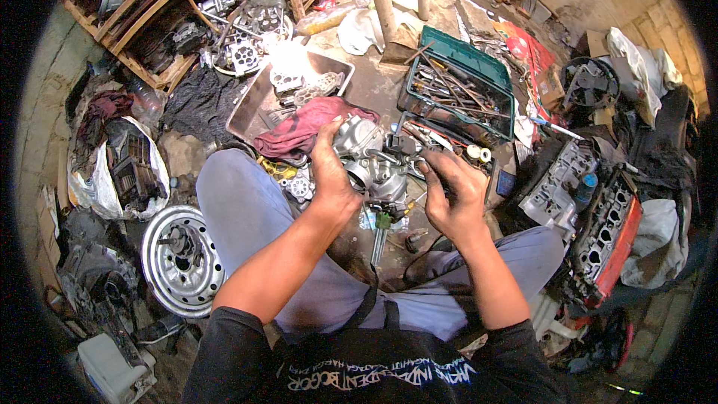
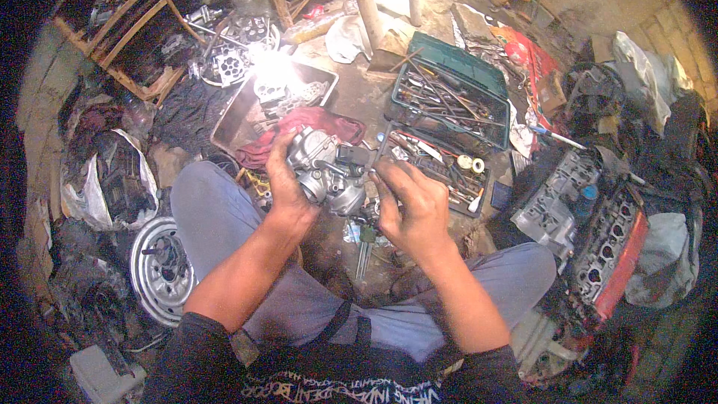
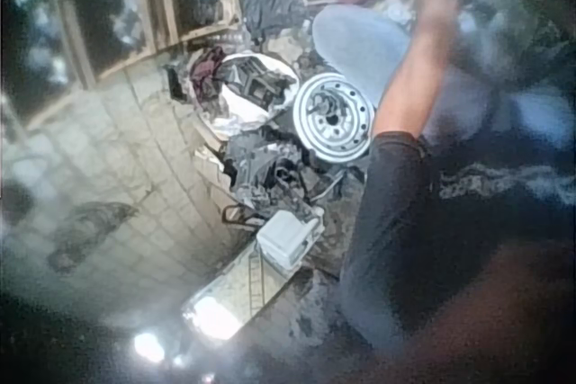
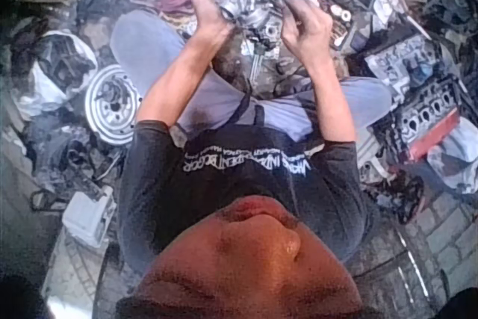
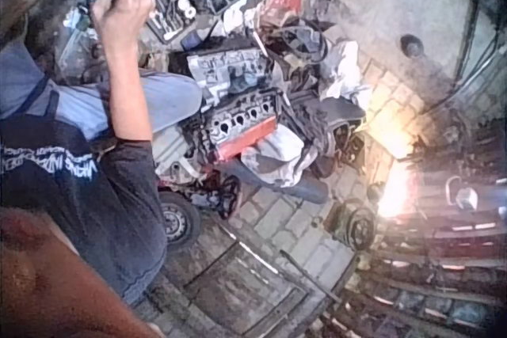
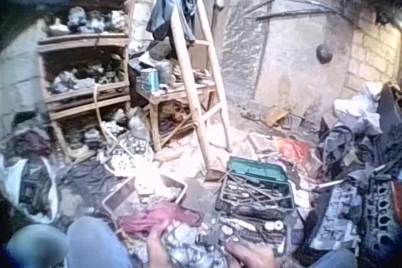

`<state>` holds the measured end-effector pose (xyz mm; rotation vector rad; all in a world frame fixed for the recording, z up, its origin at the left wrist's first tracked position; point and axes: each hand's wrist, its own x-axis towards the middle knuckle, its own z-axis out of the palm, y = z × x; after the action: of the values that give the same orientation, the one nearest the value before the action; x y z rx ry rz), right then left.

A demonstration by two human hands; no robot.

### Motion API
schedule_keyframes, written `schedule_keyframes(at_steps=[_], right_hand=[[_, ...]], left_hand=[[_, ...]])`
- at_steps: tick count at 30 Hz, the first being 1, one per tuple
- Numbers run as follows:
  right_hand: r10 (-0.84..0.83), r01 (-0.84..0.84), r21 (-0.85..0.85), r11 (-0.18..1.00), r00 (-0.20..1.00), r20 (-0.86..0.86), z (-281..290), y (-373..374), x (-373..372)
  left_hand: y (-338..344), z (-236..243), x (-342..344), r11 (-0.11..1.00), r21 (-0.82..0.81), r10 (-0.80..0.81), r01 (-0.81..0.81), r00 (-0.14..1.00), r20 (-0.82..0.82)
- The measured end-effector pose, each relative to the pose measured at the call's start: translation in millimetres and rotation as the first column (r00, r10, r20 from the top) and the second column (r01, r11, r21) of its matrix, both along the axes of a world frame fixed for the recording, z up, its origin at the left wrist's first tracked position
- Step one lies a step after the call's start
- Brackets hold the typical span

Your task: The person sits on the floor and works on a carburetor, using a screwdriver to adjust internal components. They repeatedly turn the carburetor over and manipulate small parts with their hands and tools.

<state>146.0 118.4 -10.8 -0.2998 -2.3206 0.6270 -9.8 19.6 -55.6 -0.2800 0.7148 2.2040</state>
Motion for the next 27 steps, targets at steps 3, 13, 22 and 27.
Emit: schedule_keyframes(at_steps=[3, 13, 22, 27], right_hand=[[-0.002, 0.001, -0.065, 0.998, 1.000, -0.015, -5.1, -0.8, 0.0], [-0.047, 0.034, -0.252, 0.967, 0.998, -0.045, -12.5, -5.1, 0.1], [-0.063, 0.056, -0.345, 0.937, 0.998, -0.010, -12.2, -6.4, 2.7], [-0.056, 0.057, -0.423, 0.904, 0.998, 0.014, -13.9, -6.0, 4.5]], left_hand=[[-0.5, -4.5, -1.4, 1.000, 0.012, -0.002, 0.002, 0.999, -0.033], [0.6, -8.6, 0.4, 0.999, -0.045, 0.012, -0.018, 0.992, -0.128], [5.1, -18.5, -1.6, 0.988, -0.133, 0.044, -0.074, 0.975, -0.218], [3.3, -23.6, -3.6, 0.990, -0.129, 0.012, -0.048, 0.964, -0.267]])
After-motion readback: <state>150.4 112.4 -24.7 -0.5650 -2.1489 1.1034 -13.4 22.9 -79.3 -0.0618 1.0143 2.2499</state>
